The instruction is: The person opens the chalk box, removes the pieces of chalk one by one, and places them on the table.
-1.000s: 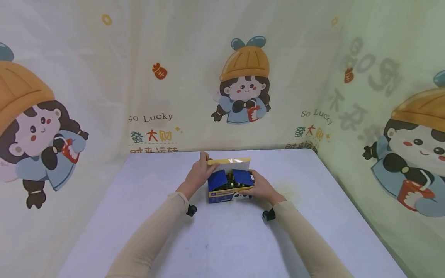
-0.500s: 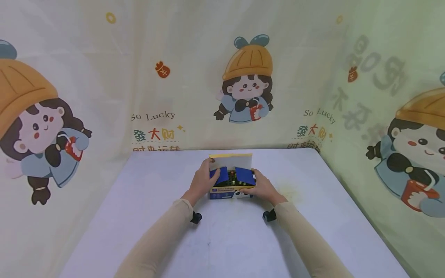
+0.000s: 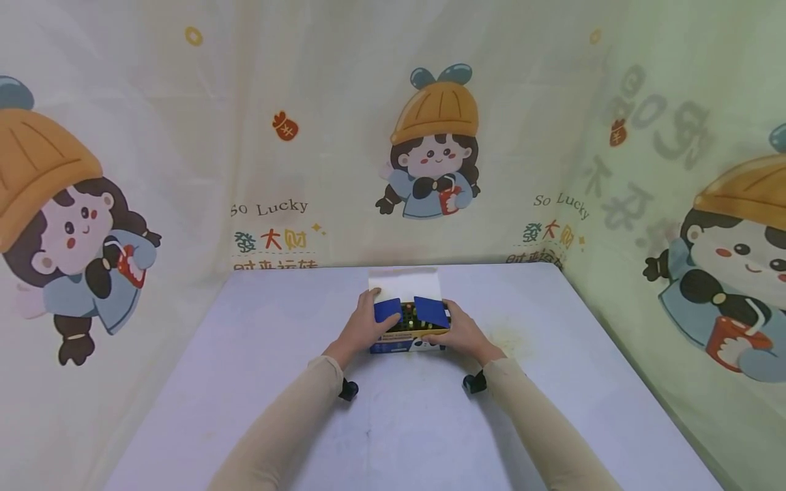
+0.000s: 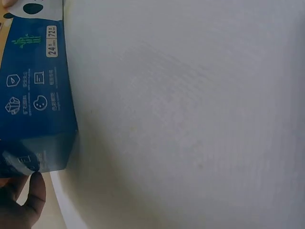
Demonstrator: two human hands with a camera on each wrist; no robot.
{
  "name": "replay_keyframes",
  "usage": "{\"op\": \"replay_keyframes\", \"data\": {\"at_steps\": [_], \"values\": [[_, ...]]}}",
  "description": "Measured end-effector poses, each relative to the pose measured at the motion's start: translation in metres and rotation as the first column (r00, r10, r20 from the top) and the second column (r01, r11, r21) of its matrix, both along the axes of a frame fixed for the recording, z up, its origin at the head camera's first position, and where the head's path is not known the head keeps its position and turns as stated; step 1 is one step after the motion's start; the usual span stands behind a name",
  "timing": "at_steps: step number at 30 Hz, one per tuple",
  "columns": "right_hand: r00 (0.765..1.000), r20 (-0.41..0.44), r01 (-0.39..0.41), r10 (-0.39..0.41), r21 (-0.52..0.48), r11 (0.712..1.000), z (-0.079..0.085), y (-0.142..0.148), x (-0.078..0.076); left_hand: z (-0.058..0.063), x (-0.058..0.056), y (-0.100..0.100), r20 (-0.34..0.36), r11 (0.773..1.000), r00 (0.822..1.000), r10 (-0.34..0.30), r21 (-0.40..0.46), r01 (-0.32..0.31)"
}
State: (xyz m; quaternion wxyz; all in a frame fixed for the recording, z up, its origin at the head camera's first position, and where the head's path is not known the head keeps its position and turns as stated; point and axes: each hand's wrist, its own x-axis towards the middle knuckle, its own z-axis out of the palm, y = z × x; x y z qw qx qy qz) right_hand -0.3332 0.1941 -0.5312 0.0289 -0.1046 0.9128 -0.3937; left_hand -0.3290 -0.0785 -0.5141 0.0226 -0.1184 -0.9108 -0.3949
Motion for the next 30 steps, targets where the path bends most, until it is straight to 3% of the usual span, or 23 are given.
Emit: {"op": "replay_keyframes", "data": {"at_steps": [6,15,19,22,24,26,28,30], "values": [[1.0,0.026,-0.013,0.014,-0.018,1.0,0.002,-0.001,0.001,-0.004,-0.002,-0.001,0.06,0.999,0.998,-0.003,-0.042,0.005],[0.998,0.063,0.03,-0.03,0.004,1.0,0.012,-0.005,0.005,-0.001,-0.004,-0.002,0.019,0.996,0.999,-0.037,-0.079,0.039],[0.999,-0.019,0.028,-0.029,-0.054,0.998,0.012,-0.005,0.007,0.0,-0.003,-0.003,-0.061,0.997,0.997,-0.04,-0.072,0.035],[0.986,-0.164,0.009,-0.026,-0.104,0.995,0.012,-0.003,0.008,0.001,-0.002,-0.003,-0.176,0.998,0.984,-0.025,-0.054,0.016],[0.959,-0.283,-0.014,-0.015,-0.1,0.995,0.012,-0.002,0.008,0.002,-0.002,-0.004,-0.283,0.999,0.959,-0.011,-0.043,-0.001],[0.914,-0.405,-0.027,-0.009,-0.081,0.996,0.012,-0.001,0.007,0.003,-0.001,-0.004,-0.409,0.999,0.912,0.004,-0.034,-0.02],[0.853,-0.522,-0.024,-0.008,-0.056,0.998,0.012,0.0,0.007,0.004,-0.002,-0.005,-0.542,0.998,0.84,0.015,-0.038,-0.042],[0.779,-0.626,-0.01,-0.012,-0.032,0.999,0.013,0.001,0.007,0.006,-0.002,-0.007,-0.661,0.998,0.75,0.018,-0.034,-0.054]]}}
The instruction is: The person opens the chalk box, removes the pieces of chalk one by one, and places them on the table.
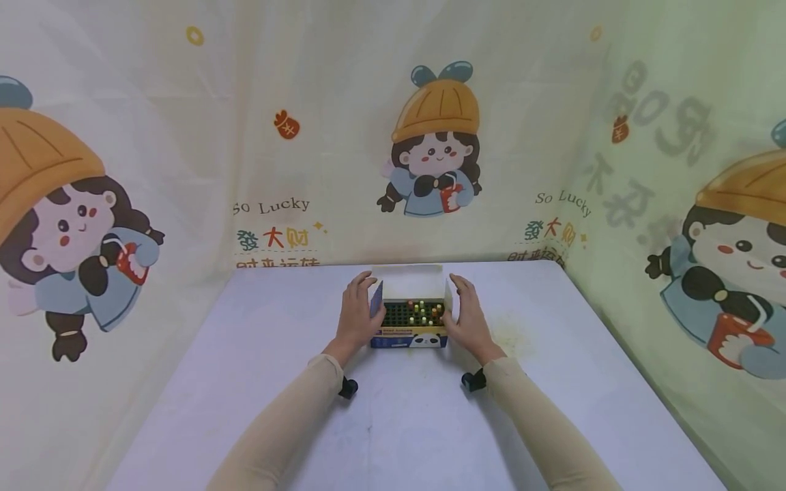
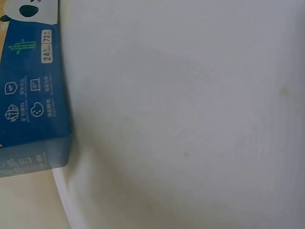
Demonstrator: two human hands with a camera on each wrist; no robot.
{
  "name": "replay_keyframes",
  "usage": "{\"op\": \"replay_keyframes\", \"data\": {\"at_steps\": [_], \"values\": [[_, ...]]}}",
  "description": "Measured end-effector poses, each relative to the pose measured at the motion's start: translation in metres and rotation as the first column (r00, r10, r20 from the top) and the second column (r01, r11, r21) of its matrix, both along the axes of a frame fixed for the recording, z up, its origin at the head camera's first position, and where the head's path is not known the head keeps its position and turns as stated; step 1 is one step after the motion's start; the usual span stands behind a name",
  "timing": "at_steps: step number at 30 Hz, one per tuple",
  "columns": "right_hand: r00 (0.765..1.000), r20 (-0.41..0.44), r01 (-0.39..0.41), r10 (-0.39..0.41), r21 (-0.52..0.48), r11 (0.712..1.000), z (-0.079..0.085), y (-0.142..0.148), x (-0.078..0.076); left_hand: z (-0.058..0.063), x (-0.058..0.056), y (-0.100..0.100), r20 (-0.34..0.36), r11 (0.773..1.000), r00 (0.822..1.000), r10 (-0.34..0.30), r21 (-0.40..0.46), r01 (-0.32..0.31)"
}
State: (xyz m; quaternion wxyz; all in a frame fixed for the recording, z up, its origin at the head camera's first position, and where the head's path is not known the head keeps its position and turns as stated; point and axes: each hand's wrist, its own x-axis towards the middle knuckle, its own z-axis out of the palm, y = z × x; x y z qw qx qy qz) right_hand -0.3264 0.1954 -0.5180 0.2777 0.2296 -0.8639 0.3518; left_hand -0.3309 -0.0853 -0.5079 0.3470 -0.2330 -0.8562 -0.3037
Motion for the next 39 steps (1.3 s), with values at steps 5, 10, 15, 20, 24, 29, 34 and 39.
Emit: {"op": "replay_keyframes", "data": {"at_steps": [5,10,15,20,24,29,34,39], "values": [[0.958,-0.273,0.124,-0.088,0.118,0.985,0.0,0.003,-0.001,0.007,-0.002,-0.005,-0.256,0.998,0.967,0.009,-0.053,-0.023],[0.917,-0.359,0.261,-0.171,0.218,0.94,-0.004,0.004,0.001,0.012,-0.003,-0.009,-0.36,0.98,0.933,0.012,-0.183,-0.083],[0.93,-0.279,0.306,-0.24,0.226,0.925,-0.003,0.003,0.003,0.003,-0.006,-0.018,-0.371,0.967,0.924,0.087,-0.191,-0.168],[0.945,-0.154,0.318,-0.288,0.223,0.922,-0.004,0.004,0.004,-0.007,-0.004,-0.025,-0.298,0.96,0.947,0.12,-0.207,-0.187],[0.958,-0.119,0.282,-0.261,0.219,0.934,-0.005,0.006,0.004,-0.008,-0.001,-0.022,-0.189,0.947,0.979,0.08,-0.291,-0.133],[0.973,-0.104,0.225,-0.206,0.221,0.949,-0.005,0.01,0.003,-0.005,-0.002,-0.009,0.059,0.929,0.997,0.039,-0.369,-0.015],[0.987,-0.029,0.158,-0.155,0.255,0.954,0.0,0.015,0.005,-0.004,0.0,-0.001,0.193,0.913,0.978,0.083,-0.408,0.003],[0.991,0.081,0.082,-0.109,0.283,0.956,0.009,0.025,0.004,-0.006,0.001,0.003,0.195,0.9,0.975,0.109,-0.435,-0.014]]}}
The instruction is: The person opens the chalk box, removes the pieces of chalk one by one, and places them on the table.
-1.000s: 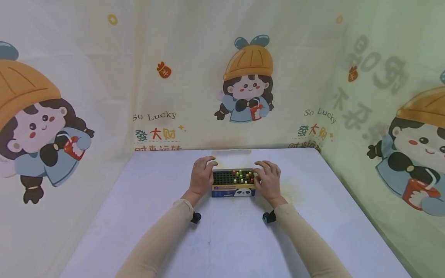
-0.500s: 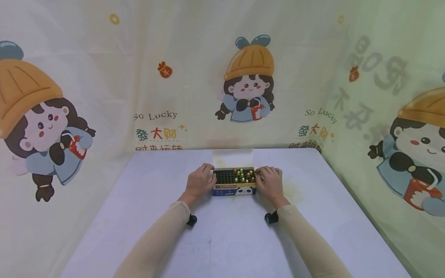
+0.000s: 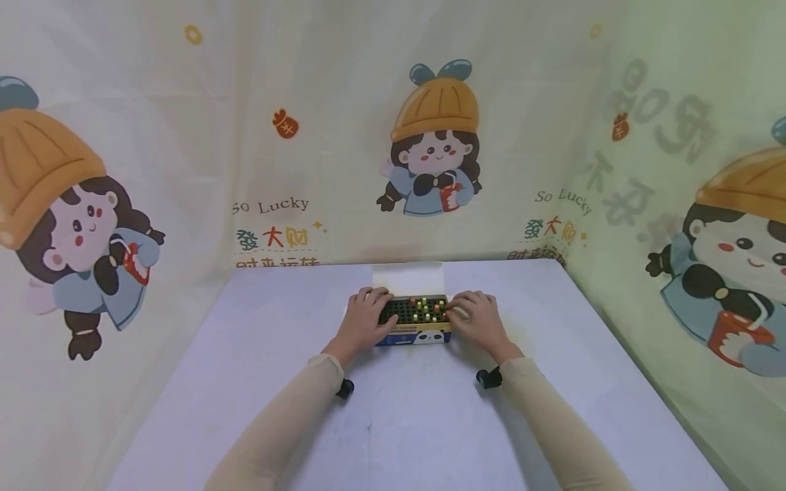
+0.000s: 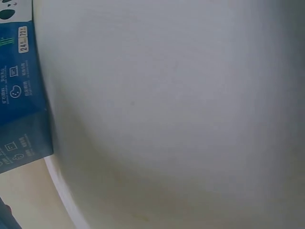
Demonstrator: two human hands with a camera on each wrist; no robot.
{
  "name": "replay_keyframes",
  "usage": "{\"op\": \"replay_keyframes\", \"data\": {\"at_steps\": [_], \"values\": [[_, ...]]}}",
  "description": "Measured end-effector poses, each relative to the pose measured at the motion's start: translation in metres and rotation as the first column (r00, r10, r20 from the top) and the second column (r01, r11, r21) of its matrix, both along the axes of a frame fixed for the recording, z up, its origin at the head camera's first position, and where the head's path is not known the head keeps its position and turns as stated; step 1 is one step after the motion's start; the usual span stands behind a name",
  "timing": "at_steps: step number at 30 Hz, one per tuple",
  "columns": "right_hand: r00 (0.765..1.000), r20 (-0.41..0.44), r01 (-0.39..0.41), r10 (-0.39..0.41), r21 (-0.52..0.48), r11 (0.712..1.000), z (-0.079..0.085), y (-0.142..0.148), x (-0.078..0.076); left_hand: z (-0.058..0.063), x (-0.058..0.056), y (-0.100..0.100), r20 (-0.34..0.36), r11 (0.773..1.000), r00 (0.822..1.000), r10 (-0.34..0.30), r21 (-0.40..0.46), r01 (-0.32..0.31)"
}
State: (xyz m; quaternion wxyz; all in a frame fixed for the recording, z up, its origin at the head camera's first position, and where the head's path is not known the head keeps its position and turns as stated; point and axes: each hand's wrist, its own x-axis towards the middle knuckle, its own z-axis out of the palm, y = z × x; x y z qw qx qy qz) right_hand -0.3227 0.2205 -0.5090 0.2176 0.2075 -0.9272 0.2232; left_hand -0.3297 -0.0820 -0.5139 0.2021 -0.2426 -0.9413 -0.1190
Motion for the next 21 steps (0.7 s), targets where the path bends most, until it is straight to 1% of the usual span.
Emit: {"op": "replay_keyframes", "data": {"at_steps": [2,5,8,13,16,21], "values": [[0.999,0.037,-0.028,0.028,-0.002,1.0,0.005,0.003,-0.001,0.0,0.001,0.0,0.014,1.0,1.0,0.001,0.005,-0.001],[0.993,0.09,-0.072,0.071,0.008,0.997,0.012,0.005,-0.002,0.0,0.002,0.0,0.056,1.0,0.998,0.0,0.021,-0.002],[0.985,0.146,-0.099,0.094,0.027,0.995,0.019,0.005,-0.003,0.0,0.002,-0.001,0.096,1.0,0.995,0.0,0.027,-0.002],[0.971,0.224,-0.097,0.08,0.065,0.993,0.029,0.001,-0.003,-0.001,0.001,-0.002,0.116,1.0,0.993,-0.012,0.018,0.01],[0.963,0.261,-0.093,0.068,0.081,0.992,0.034,-0.001,-0.002,-0.002,0.001,-0.003,0.126,0.999,0.992,-0.026,0.027,0.023],[0.958,0.279,-0.091,0.058,0.108,0.99,0.037,-0.003,-0.002,-0.003,0.002,-0.004,0.148,0.999,0.988,-0.039,0.019,0.037]]}}
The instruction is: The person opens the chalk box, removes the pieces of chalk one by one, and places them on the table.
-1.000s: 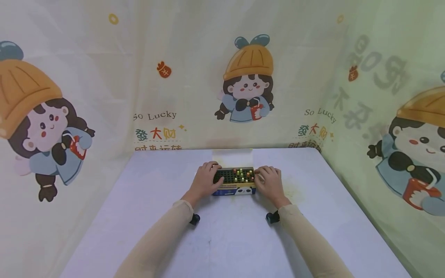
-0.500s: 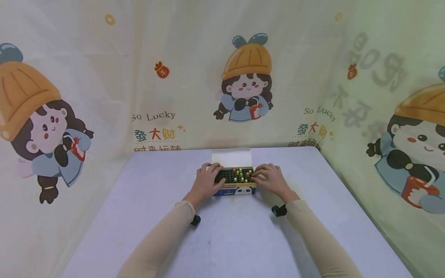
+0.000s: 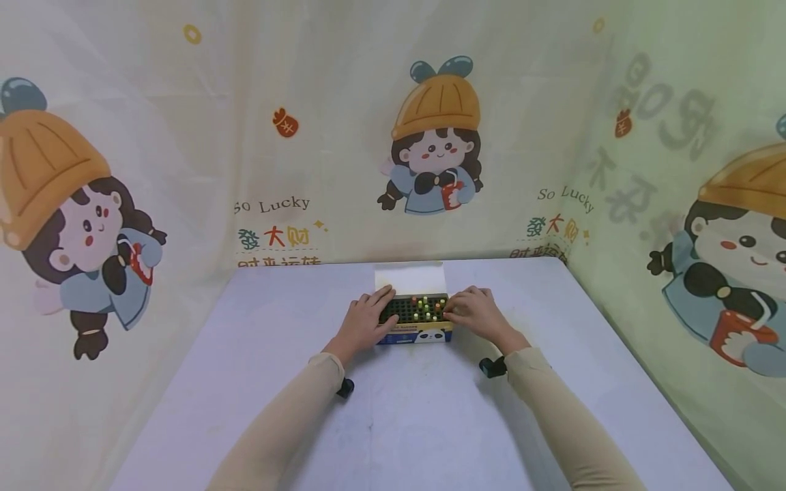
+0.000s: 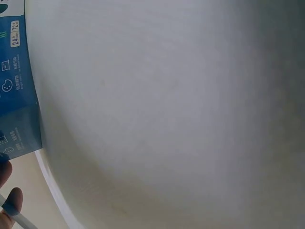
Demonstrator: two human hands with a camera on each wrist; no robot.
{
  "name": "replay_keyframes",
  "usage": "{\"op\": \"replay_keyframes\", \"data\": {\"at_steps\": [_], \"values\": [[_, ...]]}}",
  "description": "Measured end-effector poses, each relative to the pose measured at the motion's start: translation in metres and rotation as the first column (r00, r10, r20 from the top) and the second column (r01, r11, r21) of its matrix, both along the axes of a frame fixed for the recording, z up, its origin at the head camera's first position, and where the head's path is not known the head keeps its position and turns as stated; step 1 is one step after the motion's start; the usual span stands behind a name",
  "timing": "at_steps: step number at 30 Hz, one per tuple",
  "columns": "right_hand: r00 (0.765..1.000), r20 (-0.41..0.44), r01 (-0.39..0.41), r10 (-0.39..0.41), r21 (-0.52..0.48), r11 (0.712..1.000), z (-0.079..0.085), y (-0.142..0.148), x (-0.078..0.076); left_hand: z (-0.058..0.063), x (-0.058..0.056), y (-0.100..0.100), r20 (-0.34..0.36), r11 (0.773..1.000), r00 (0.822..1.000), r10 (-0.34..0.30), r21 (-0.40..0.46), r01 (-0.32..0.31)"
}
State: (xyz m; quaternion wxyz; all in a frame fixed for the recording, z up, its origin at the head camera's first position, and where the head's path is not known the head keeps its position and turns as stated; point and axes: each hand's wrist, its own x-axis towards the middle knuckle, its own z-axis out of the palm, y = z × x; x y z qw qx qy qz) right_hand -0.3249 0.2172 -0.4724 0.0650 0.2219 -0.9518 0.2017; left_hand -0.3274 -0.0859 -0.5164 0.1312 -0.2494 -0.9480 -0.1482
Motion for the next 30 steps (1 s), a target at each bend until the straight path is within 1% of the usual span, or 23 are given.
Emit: {"op": "replay_keyframes", "data": {"at_steps": [4,8,11,15,22,25,30], "values": [[0.999,-0.031,-0.031,0.032,0.023,0.999,-0.004,0.001,0.001,0.0,0.002,0.0,0.04,1.0,0.999,0.001,-0.018,0.0],[0.996,-0.059,-0.059,0.061,0.029,0.998,-0.007,0.001,0.0,0.005,0.003,0.001,0.09,0.999,0.996,0.012,-0.04,-0.009],[0.996,-0.065,-0.065,0.067,0.039,0.997,-0.008,-0.001,-0.001,0.008,0.004,0.001,0.108,0.999,0.994,0.017,-0.05,-0.012],[0.994,-0.081,-0.07,0.076,0.068,0.995,-0.005,0.0,-0.003,0.011,0.001,0.002,0.106,0.999,0.994,0.015,-0.039,-0.011],[0.991,-0.112,-0.063,0.07,0.063,0.996,-0.005,0.001,-0.001,0.005,-0.002,0.003,0.072,0.999,0.997,0.014,-0.038,-0.011],[0.991,-0.117,-0.06,0.067,0.058,0.997,-0.004,0.0,0.0,0.004,-0.002,0.003,0.061,1.0,0.998,0.011,-0.018,-0.01],[0.993,-0.105,-0.046,0.051,0.046,0.998,-0.006,-0.001,0.001,0.002,-0.003,0.002,0.052,1.0,0.998,0.019,-0.025,-0.017]]}}
